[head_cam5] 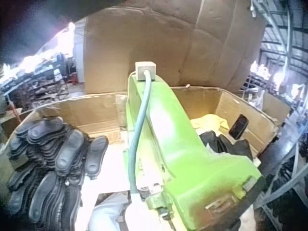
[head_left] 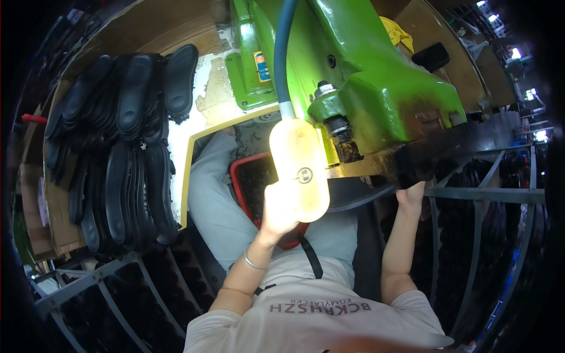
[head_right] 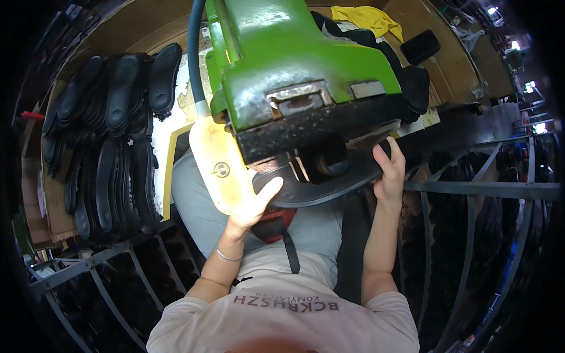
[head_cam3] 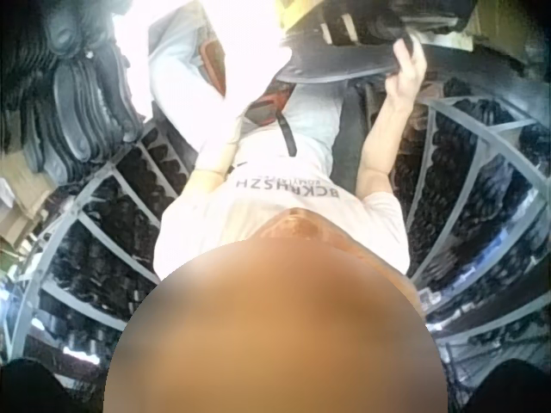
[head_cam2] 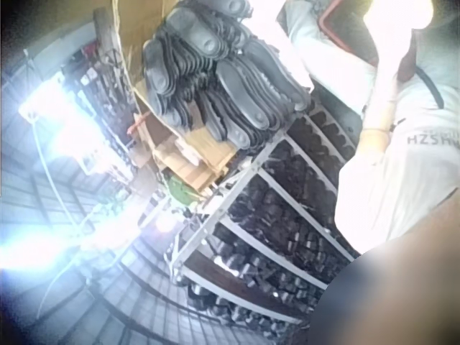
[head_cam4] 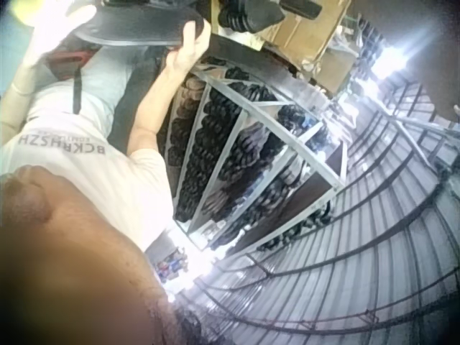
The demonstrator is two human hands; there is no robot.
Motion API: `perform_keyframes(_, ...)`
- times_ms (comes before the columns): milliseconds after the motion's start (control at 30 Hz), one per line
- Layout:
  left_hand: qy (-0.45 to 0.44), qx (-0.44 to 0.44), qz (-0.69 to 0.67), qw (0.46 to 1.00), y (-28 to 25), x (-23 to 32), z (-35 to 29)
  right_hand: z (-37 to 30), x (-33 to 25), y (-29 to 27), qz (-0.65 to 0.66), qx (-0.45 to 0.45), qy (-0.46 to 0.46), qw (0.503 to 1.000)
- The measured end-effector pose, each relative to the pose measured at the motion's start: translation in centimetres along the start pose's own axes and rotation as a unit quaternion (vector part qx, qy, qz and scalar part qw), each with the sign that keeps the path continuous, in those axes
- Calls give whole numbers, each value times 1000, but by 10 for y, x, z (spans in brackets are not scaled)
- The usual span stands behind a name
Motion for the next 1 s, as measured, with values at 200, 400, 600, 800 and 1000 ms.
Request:
perform_keyframes(200, -77, -6, -16, 997, -47, 7, 0, 4, 51, 7, 147, 9, 3, 989)
perform_keyframes(400, -178, 63, -54, 981, -98, -13, -30, -32, 86, 33, 47, -167, -36, 984)
perform_keyframes(600, -247, 14, -96, 964, -100, -35, -83, -44, 78, 72, -71, -164, 3, 984)
perform_keyframes(800, -265, -136, 79, 951, 7, -33, -117, -38, 77, 95, -30, -167, 39, 985)
perform_keyframes(1000, -103, 21, 19, 994, 28, -13, -55, -54, 62, 71, -166, -186, -25, 968)
Point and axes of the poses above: each hand's wrist, its own z-axis towards the middle knuckle, its own y-axis out of the palm, x = y × z, the point moved 3 cm from there along z, towards the middle knuckle, and after that the axes turned 11 degrees about z, right-handed, at the moved point
